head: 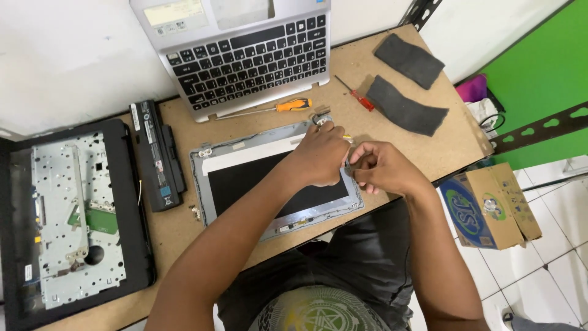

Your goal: Routing a thin internal cable into the frame of a laptop screen and securing it with adhesive tape.

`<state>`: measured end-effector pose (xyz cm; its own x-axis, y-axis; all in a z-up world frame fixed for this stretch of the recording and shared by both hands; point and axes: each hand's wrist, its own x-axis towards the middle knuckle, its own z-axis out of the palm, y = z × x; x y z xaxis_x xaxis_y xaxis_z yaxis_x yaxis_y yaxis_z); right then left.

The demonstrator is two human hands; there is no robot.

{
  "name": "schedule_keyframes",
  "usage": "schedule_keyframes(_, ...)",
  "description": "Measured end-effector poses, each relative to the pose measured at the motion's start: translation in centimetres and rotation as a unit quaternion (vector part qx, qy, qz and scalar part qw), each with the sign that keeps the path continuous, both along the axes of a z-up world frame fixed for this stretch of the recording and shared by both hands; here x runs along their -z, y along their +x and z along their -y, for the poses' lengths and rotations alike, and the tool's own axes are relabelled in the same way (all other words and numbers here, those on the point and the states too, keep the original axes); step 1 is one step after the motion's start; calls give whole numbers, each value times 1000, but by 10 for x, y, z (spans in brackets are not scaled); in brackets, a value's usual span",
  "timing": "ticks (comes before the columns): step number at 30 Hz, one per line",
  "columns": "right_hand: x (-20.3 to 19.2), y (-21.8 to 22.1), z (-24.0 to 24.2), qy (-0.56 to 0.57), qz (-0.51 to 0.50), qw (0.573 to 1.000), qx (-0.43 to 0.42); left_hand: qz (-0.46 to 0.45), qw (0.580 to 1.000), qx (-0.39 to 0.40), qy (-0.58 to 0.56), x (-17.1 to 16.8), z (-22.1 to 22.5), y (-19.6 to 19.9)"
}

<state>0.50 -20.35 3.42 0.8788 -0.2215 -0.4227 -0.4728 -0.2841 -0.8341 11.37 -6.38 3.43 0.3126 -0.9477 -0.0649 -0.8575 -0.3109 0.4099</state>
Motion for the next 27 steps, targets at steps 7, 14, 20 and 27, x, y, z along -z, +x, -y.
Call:
schedule_keyframes(7,-1,1,-2,4,-1,1000,7,20,1000,-3,-1,-10,0,-8)
schedule_keyframes(14,-7,1,-7,-16,6,1000,9,31,999,-15,-9,-11,-1,-12)
schedule_keyframes(20,-13,1,-11,-17,-9,1000,20,42,999,-6,-2,-14,-2,-12)
schedule_keyframes(27,-11,1,-10,-16,-14,999,31,38,999,4,-16,-14,-1,-13)
